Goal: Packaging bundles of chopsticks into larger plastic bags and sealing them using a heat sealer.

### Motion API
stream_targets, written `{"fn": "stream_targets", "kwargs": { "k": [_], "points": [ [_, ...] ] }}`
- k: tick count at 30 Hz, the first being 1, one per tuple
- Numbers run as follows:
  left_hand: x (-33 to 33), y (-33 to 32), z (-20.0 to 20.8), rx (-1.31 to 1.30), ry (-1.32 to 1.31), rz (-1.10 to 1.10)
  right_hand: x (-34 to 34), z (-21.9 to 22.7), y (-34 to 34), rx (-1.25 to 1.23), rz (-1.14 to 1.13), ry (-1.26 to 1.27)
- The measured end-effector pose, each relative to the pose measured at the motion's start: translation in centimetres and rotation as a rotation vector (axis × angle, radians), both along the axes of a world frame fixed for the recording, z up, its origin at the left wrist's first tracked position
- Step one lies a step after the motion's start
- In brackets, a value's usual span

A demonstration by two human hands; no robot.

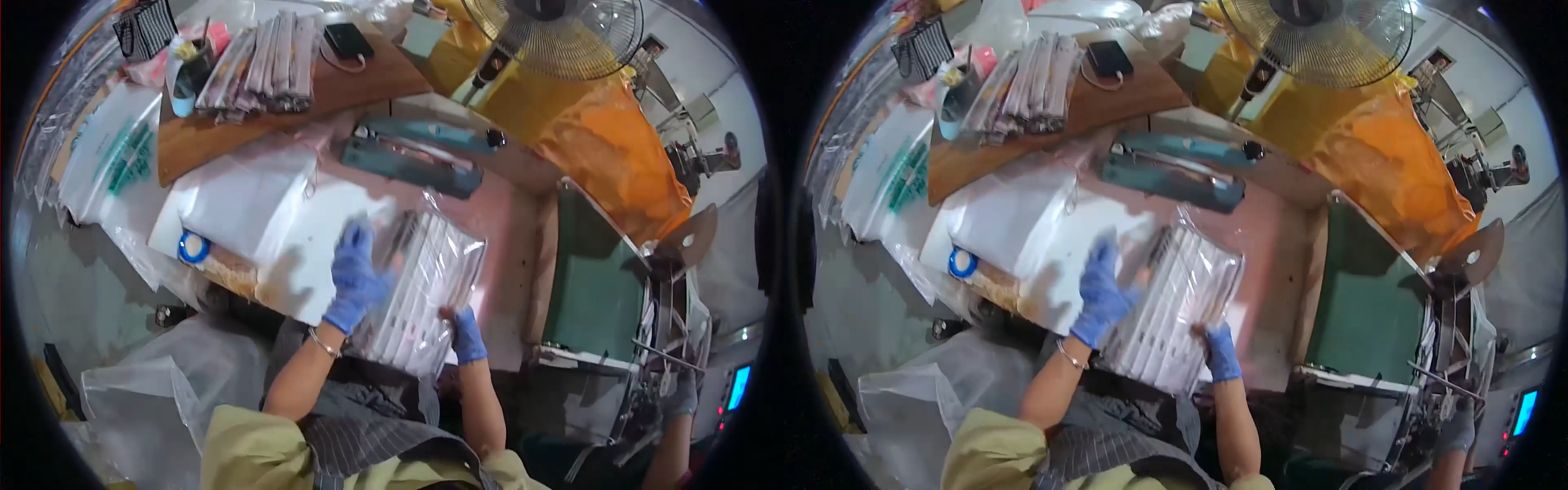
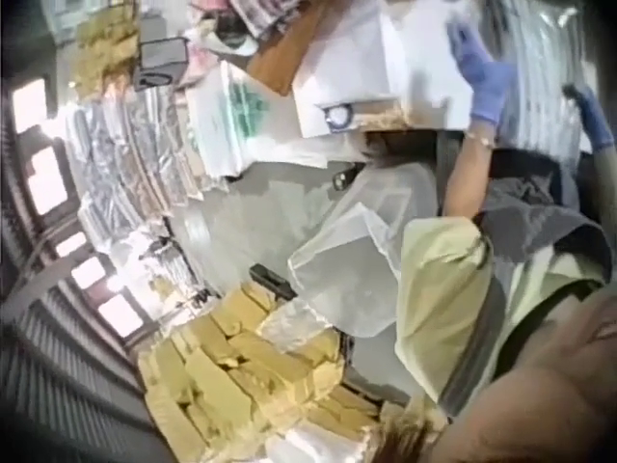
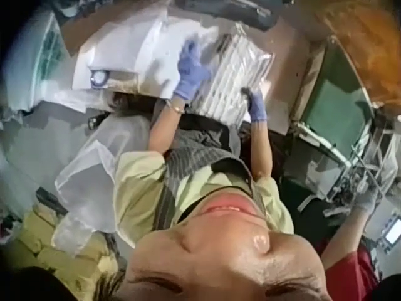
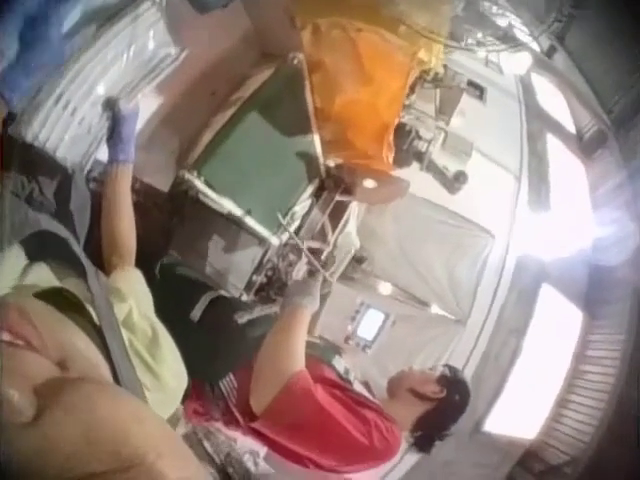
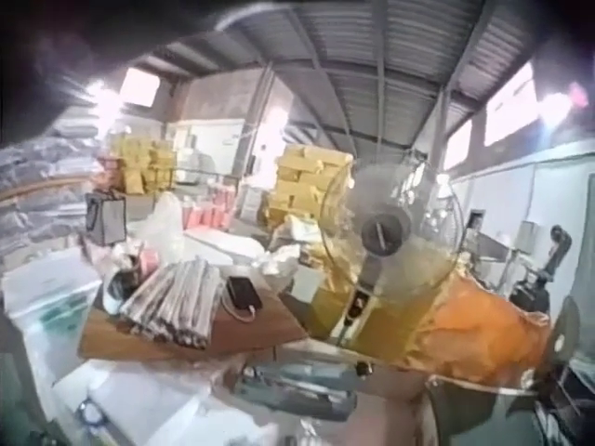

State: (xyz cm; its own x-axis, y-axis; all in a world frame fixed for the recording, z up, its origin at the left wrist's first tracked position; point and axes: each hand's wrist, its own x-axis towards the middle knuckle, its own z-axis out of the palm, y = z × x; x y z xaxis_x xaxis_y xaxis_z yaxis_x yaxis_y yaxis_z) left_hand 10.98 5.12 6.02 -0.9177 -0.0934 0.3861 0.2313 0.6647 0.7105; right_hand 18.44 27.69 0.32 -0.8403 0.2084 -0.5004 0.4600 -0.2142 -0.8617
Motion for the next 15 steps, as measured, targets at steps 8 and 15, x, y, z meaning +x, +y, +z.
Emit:
{"fn": "stream_targets", "kwargs": {
  "k": [8,15],
  "points": [
    [14.5,-3.3,0.9,0.184,-0.326,-0.07,1.2,4.2,-2.9,0.058,0.399,0.126],
    [29.7,-20.8,15.5,-0.887,0.258,0.731,1.8,17.7,-17.8,-0.009,0.73,0.773]
  ]
}}
